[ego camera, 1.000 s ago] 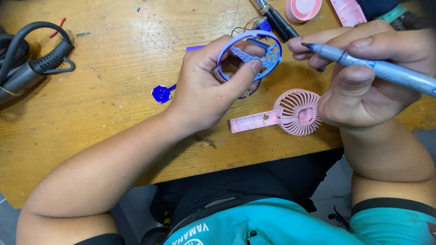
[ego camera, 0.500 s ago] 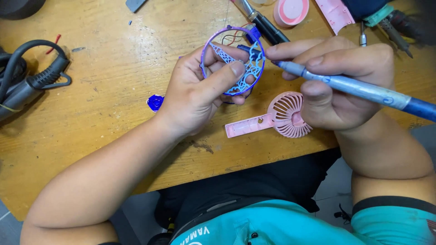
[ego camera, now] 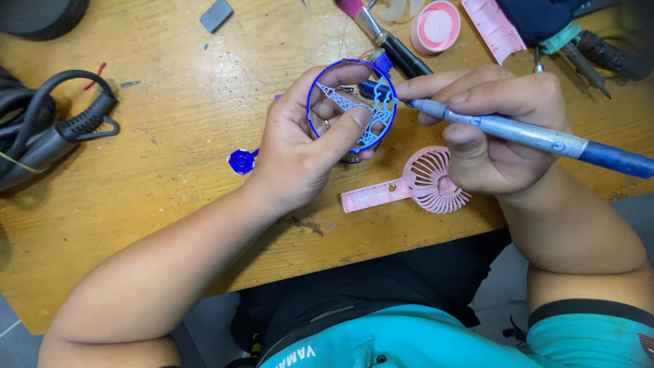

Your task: Using a marker to color a plastic component of a small fan at a workbench

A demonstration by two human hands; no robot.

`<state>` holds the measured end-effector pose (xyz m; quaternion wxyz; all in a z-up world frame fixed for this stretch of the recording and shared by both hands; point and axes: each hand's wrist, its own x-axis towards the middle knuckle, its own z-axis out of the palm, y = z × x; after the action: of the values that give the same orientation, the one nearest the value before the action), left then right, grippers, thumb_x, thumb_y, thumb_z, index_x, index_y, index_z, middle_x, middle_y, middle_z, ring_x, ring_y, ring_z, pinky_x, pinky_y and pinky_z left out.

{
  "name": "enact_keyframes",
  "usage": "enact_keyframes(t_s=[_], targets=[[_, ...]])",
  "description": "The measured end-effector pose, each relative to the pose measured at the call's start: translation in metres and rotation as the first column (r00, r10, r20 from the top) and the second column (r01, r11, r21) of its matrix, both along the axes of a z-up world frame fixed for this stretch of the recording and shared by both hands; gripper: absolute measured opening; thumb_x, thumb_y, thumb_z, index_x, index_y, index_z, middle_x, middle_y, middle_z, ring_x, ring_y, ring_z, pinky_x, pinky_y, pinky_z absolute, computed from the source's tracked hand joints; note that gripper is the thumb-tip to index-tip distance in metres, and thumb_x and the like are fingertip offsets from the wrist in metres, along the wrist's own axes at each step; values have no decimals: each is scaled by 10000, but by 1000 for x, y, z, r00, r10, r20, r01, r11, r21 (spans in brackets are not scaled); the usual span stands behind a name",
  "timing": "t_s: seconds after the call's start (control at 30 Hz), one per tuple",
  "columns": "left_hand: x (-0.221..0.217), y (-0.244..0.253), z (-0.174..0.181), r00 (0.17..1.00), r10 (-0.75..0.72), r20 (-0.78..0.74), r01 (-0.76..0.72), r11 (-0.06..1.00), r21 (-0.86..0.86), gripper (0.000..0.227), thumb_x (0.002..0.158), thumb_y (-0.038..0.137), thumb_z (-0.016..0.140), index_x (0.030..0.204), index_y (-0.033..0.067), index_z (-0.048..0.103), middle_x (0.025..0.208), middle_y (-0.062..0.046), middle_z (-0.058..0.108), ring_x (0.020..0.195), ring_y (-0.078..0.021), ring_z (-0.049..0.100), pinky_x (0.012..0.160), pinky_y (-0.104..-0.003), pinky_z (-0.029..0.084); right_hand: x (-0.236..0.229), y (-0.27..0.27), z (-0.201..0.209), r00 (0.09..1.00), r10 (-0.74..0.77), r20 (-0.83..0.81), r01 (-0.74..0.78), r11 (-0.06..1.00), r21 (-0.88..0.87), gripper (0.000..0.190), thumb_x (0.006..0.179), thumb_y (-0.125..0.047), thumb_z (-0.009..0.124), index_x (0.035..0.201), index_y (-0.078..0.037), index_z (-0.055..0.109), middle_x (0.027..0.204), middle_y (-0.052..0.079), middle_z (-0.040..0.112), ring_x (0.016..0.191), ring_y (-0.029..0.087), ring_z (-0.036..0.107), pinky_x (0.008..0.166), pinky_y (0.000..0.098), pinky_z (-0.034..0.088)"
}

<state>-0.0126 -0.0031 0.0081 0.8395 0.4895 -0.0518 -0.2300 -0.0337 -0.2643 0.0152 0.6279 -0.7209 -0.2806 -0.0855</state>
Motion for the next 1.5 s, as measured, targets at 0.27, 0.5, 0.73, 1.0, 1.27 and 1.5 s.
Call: enact_keyframes(t_s=[0.27, 0.5, 0.73, 1.0, 1.27, 1.5], targets=[[-4, -4, -23, 998, 32, 49, -31, 999, -18, 382, 1151, 167, 747, 1501, 48, 650, 1225, -119, 798, 1028, -157, 800, 809, -334, 757, -6, 18, -1, 988, -130, -83, 133, 991, 29, 255, 1228, -258, 618, 1245, -15, 542, 1037, 253, 689, 1204, 548, 847, 1073, 591, 771], [-4, -7, -23, 980, 94, 176, -119, 983, 138, 386, 1116, 110, 746, 1485, 9, 700, 1275, -96, 830, 1143, -138, 787, 1085, -302, 656, -3, 19, -14, 980, -189, -62, 191, 981, 35, 263, 1210, -223, 610, 1313, 1, 520, 1126, 301, 743, 1163, 491, 846, 1092, 592, 754], [-1, -7, -28, 976, 94, 195, -121, 984, 132, 381, 1108, 103, 744, 1475, 17, 699, 1253, -100, 838, 1122, -133, 783, 1061, -291, 655, -5, 13, -29, 978, -207, -12, 207, 978, 18, 246, 1211, -200, 597, 1323, 5, 521, 1127, 294, 753, 1157, 460, 854, 1042, 514, 744], [-1, -9, -36, 959, 106, 261, -146, 980, 139, 411, 1112, 97, 740, 1514, 38, 673, 1216, -72, 816, 1070, -104, 748, 992, -269, 637, 4, 21, -13, 989, -123, 84, 120, 992, 43, 217, 1236, -151, 543, 1365, 23, 538, 1208, 333, 691, 1149, 449, 851, 1027, 521, 782], [3, -6, -16, 956, 87, 281, -153, 963, 223, 381, 1084, 132, 753, 1452, 40, 717, 1157, -71, 834, 1022, -111, 761, 951, -272, 646, 1, 22, -7, 992, -121, -17, 122, 987, 102, 197, 1214, -80, 569, 1395, -13, 532, 1280, 261, 668, 1175, 443, 859, 1037, 506, 777], [5, -8, -26, 953, 101, 285, -156, 972, 177, 404, 1099, 132, 751, 1488, 40, 694, 1231, -84, 825, 1087, -124, 764, 999, -286, 641, 1, 24, -4, 988, -137, -67, 143, 986, 86, 193, 1196, -45, 571, 1384, -20, 535, 1216, 255, 735, 1208, 433, 855, 1044, 487, 773]])
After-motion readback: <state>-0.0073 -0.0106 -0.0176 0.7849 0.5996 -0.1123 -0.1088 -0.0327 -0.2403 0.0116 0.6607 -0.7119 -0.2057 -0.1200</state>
